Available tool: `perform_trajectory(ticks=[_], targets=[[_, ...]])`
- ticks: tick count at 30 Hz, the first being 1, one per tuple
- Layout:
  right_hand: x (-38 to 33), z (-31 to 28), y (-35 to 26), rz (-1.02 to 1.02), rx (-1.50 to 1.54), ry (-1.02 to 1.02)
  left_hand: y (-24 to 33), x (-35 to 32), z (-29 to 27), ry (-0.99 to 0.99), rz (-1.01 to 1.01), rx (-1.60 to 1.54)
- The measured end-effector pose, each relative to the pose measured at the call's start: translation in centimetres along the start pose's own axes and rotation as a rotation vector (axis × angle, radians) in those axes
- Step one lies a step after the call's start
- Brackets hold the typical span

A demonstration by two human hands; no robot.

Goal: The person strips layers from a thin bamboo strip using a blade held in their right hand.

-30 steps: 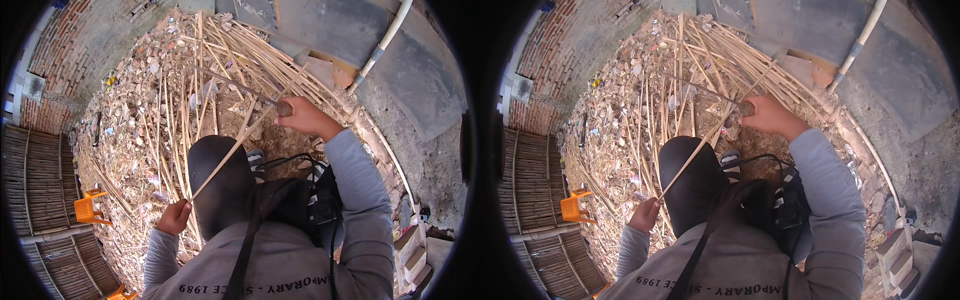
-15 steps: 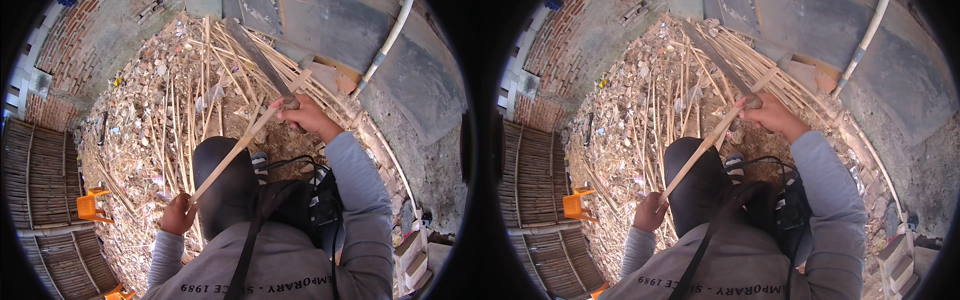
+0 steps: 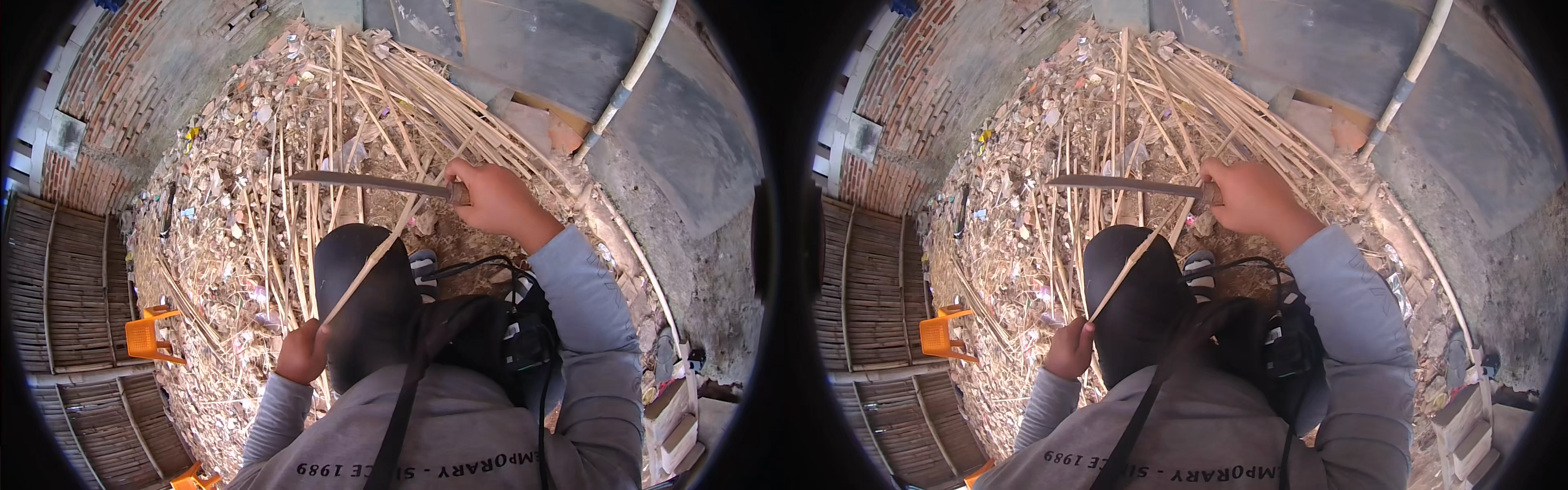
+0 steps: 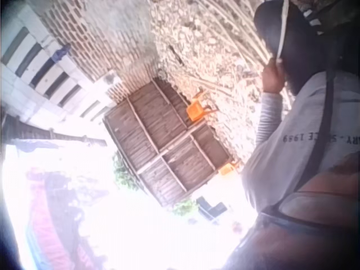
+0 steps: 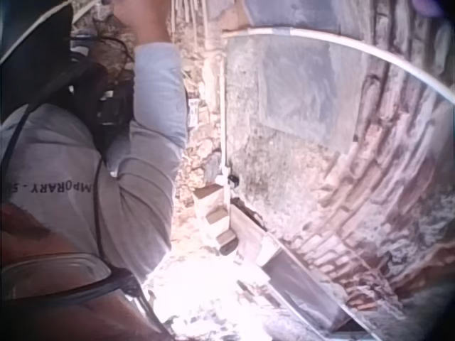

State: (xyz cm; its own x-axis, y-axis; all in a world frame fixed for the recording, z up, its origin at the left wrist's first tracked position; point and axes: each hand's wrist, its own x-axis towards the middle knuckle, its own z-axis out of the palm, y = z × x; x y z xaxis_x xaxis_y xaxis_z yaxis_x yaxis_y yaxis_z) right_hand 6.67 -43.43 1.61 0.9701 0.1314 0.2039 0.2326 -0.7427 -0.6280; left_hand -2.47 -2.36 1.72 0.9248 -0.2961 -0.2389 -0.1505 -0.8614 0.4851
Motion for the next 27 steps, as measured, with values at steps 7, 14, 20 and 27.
perform_trajectory(ticks=[7,14,20,27], targets=[[0.1,2.2,0.7,0.013,-0.214,-0.237,-0.1,0.5,0.5,0.019,0.034,0.005],[0.2,3.5,-0.6,-0.032,-0.196,-0.181,-0.5,0.7,0.6,0.03,0.039,-0.01],[0.6,3.6,1.9,0.131,-0.179,-0.157,-0.4,1.5,1.0,0.066,0.042,0.036],[0.8,3.1,1.4,0.149,-0.135,-0.235,-0.9,1.5,1.1,0.029,0.058,-0.049]])
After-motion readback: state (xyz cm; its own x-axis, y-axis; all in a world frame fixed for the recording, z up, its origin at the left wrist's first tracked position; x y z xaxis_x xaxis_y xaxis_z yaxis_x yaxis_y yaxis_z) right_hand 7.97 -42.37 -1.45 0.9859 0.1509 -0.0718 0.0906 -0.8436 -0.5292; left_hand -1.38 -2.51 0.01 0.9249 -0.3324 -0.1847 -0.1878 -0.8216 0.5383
